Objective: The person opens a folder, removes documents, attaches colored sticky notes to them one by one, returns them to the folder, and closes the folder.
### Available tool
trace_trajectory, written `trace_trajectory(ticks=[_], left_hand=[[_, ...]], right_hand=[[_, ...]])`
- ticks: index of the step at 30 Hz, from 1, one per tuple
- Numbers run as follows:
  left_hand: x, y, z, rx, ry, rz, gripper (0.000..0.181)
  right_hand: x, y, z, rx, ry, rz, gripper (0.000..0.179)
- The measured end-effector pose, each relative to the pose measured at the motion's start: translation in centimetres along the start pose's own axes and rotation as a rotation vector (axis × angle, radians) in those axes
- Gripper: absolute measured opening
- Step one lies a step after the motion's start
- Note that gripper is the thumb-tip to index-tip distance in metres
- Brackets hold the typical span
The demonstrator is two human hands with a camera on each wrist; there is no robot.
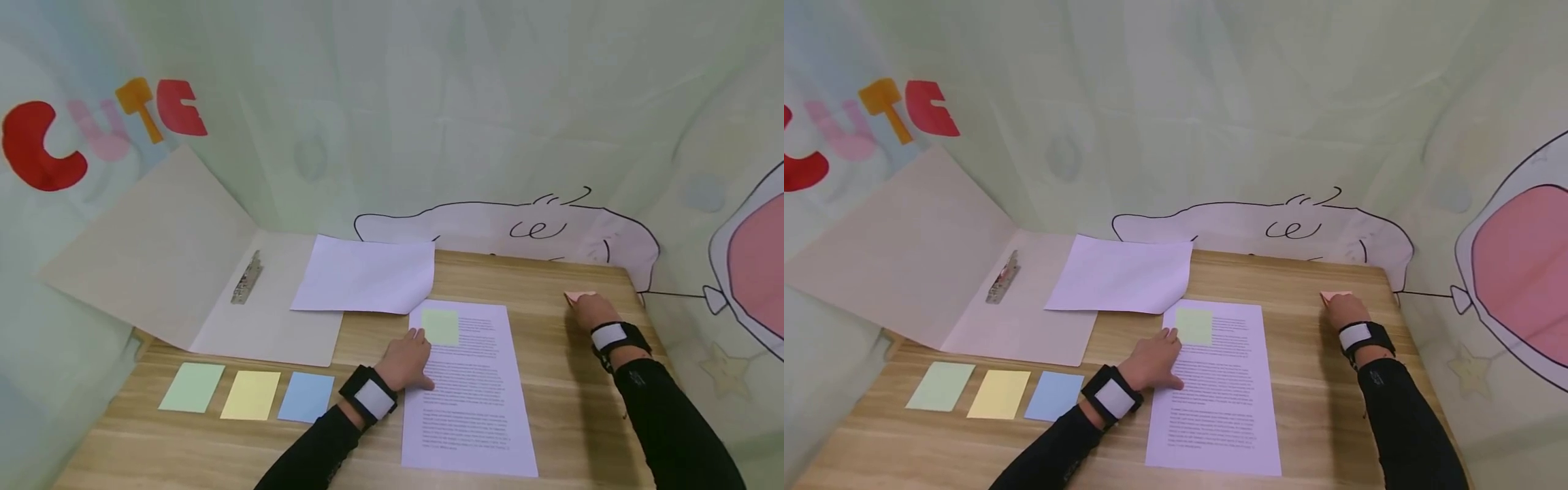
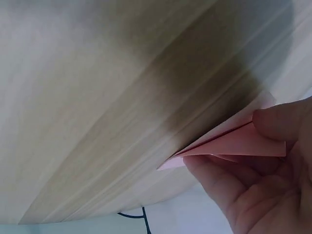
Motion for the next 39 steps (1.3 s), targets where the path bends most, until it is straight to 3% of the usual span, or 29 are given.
trace_trajectory(ticks=[4, 8, 11, 17, 21, 31, 36, 39], left_hand=[[-0.1, 0.0, 0.1, -0.023, 0.007, -0.017, 0.062], [-0.3, 0.0, 0.3, -0.065, -0.007, -0.032, 0.053], [-0.5, -0.1, 0.4, -0.103, -0.028, -0.034, 0.05], [-0.5, -0.6, -0.1, -0.173, -0.03, -0.058, 0.049], [-0.4, -1.4, -0.8, -0.261, -0.004, -0.083, 0.043], [-0.5, -3.4, -2.2, -0.563, 0.017, -0.054, 0.04], [-0.3, -3.9, -2.1, -0.631, -0.007, -0.083, 0.039], [-0.2, -4.3, -1.9, -0.747, -0.001, -0.088, 0.038]], right_hand=[[-0.2, 0.0, 1.0, 0.018, -0.012, -0.047, 0.022], [-0.4, 0.0, 2.5, 0.11, 0.006, -0.104, 0.025], [-0.5, -0.1, 4.2, 0.171, 0.008, -0.156, 0.028], [-0.8, -1.3, 8.1, 0.193, -0.045, -0.244, 0.025], [-1.2, -1.8, 10.9, 0.229, -0.042, -0.273, 0.027], [-2.0, -2.7, 17.8, 0.351, -0.019, -0.345, 0.037], [-2.0, -3.5, 20.3, 0.36, -0.059, -0.418, 0.035], [-2.0, -4.1, 21.3, 0.346, -0.095, -0.465, 0.033]])
Point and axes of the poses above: each hand's wrist, its own x-axis towards the middle knuckle, its own y-axis out of the palm, z = x × y, the point moved 6 cm from there along x, towards the middle knuckle, and after that the axes turned 14 degrees about -y, right-handed, at the moved point
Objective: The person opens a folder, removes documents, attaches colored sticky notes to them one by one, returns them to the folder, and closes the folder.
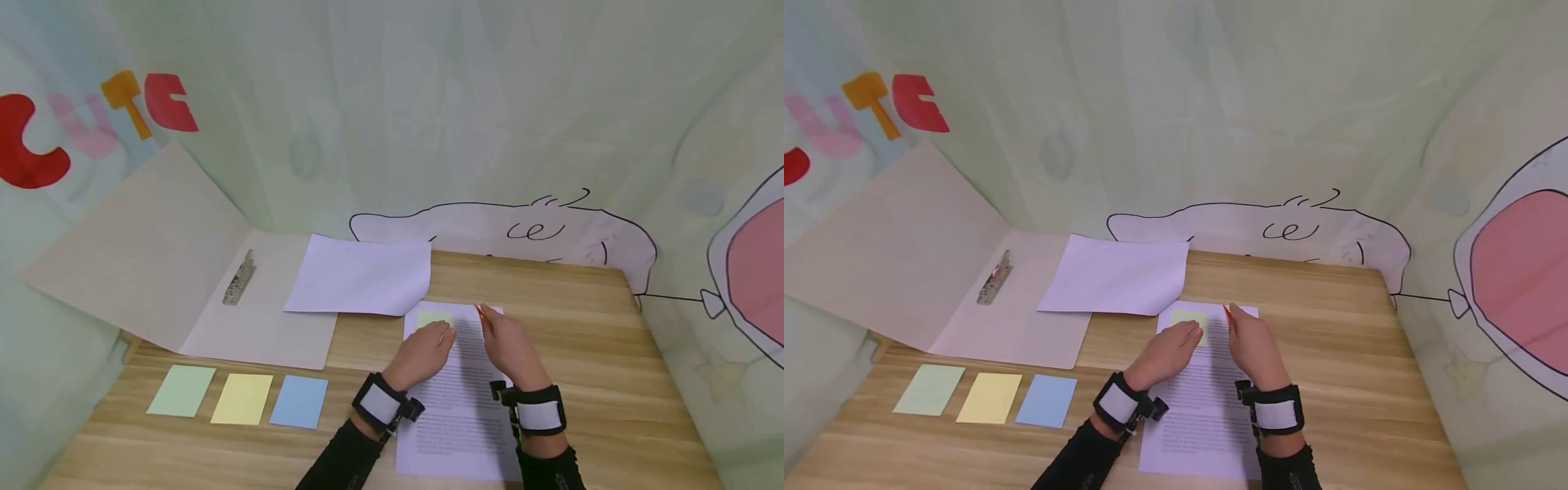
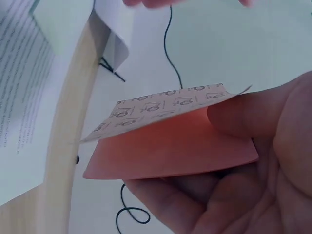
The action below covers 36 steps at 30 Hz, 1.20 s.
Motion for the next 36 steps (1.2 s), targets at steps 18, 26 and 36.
trace_trajectory(ticks=[18, 26, 36], left_hand=[[0.7, 1.1, 0.2, -1.074, -0.207, 0.248, 0.06], [0.9, 0.4, 0.4, -1.215, -0.181, 0.273, 0.059], [1.2, 0.3, 0.7, -1.153, -0.183, 0.291, 0.06]], right_hand=[[-0.1, 0.0, 6.5, 0.04, -0.175, 0.044, 0.036], [-0.2, -0.4, 7.5, 0.006, -0.263, 0.074, 0.05], [-0.2, -1.4, 6.5, 0.019, -0.322, 0.024, 0.048]])
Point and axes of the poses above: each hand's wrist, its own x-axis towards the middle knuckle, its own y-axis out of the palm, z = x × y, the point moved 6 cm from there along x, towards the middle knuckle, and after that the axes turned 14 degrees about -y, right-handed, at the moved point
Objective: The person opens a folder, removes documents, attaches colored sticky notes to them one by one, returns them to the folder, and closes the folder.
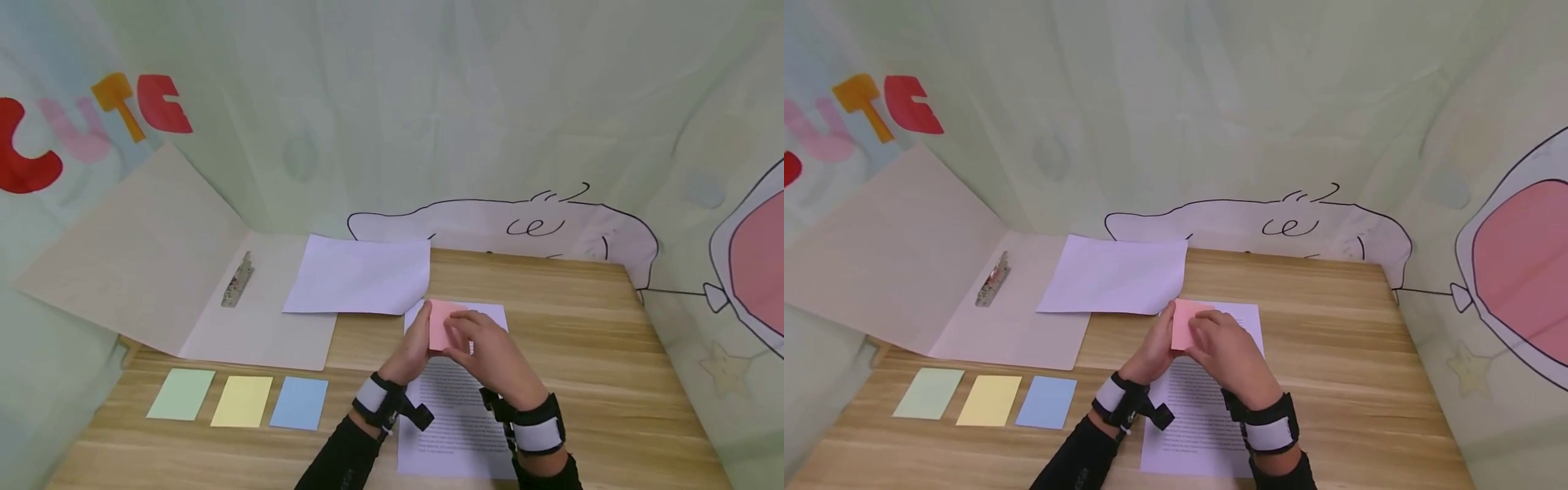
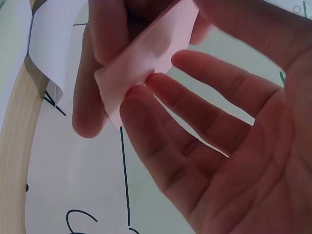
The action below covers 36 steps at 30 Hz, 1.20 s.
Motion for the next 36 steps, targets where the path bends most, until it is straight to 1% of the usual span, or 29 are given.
trace_trajectory(ticks=[5, 8, 14, 17, 21, 23, 29, 31, 34, 36], left_hand=[[-0.1, 0.2, 0.1, 0.007, -0.018, 0.025, 0.06], [-0.1, 0.2, 0.1, 0.015, -0.018, 0.027, 0.06], [-0.1, 0.0, 0.1, 0.022, -0.016, 0.031, 0.062], [-0.1, 0.0, -0.2, 0.033, 0.006, 0.043, 0.062], [-0.1, 0.2, -0.5, 0.028, 0.028, 0.088, 0.06], [-0.1, 0.3, -0.5, 0.013, 0.025, 0.102, 0.059], [-0.1, 0.3, -0.4, 0.019, 0.023, 0.115, 0.062], [-0.1, 0.3, -0.4, 0.029, 0.02, 0.13, 0.062], [-0.3, 0.4, -0.5, 0.03, 0.016, 0.17, 0.058], [-0.4, 0.4, -0.6, 0.027, 0.017, 0.211, 0.055]], right_hand=[[0.0, 0.0, -0.4, 0.023, 0.016, 0.011, 0.048], [0.0, 0.0, -0.5, 0.037, 0.02, 0.013, 0.046], [-0.4, -0.1, -0.9, 0.091, 0.003, 0.002, 0.036], [-0.4, -0.3, -1.0, 0.12, 0.008, -0.007, 0.028], [-0.3, -0.5, -1.1, 0.125, 0.039, 0.001, 0.023], [-0.2, -0.5, -1.1, 0.113, 0.05, 0.005, 0.022], [0.0, -0.6, -1.1, 0.111, 0.039, -0.005, 0.013], [-0.1, -0.6, -1.1, 0.114, 0.035, -0.01, 0.01], [0.0, -0.7, -1.3, 0.121, 0.029, -0.027, 0.009], [-0.1, -0.8, -1.4, 0.136, 0.035, -0.052, 0.009]])
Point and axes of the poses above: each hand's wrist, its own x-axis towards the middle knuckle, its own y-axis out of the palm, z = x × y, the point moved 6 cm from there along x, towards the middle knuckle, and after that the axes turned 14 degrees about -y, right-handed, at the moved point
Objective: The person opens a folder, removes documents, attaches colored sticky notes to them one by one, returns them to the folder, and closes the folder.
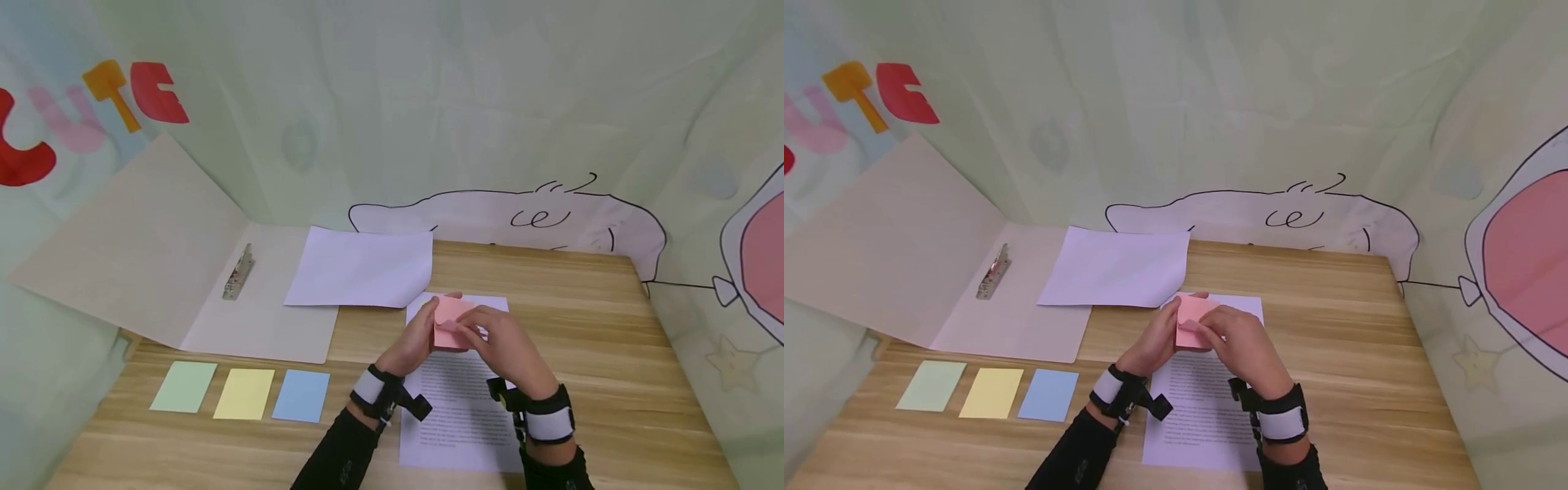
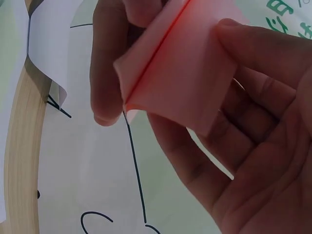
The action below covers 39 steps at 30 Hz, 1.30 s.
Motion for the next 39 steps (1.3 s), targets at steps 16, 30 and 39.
trace_trajectory(ticks=[16, 30, 39], left_hand=[[-0.4, 0.0, 0.0, -0.021, -0.001, 0.189, 0.07], [-0.1, -0.7, 0.2, 0.174, -0.009, 0.015, 0.048], [-0.5, -0.6, -1.0, 0.334, 0.083, -0.121, 0.036]], right_hand=[[-0.4, -0.5, -1.2, 0.121, 0.116, -0.11, 0.007], [0.1, 0.4, -0.3, -0.127, 0.022, -0.01, 0.029], [0.0, 0.5, -0.4, -0.184, 0.004, 0.001, 0.02]])
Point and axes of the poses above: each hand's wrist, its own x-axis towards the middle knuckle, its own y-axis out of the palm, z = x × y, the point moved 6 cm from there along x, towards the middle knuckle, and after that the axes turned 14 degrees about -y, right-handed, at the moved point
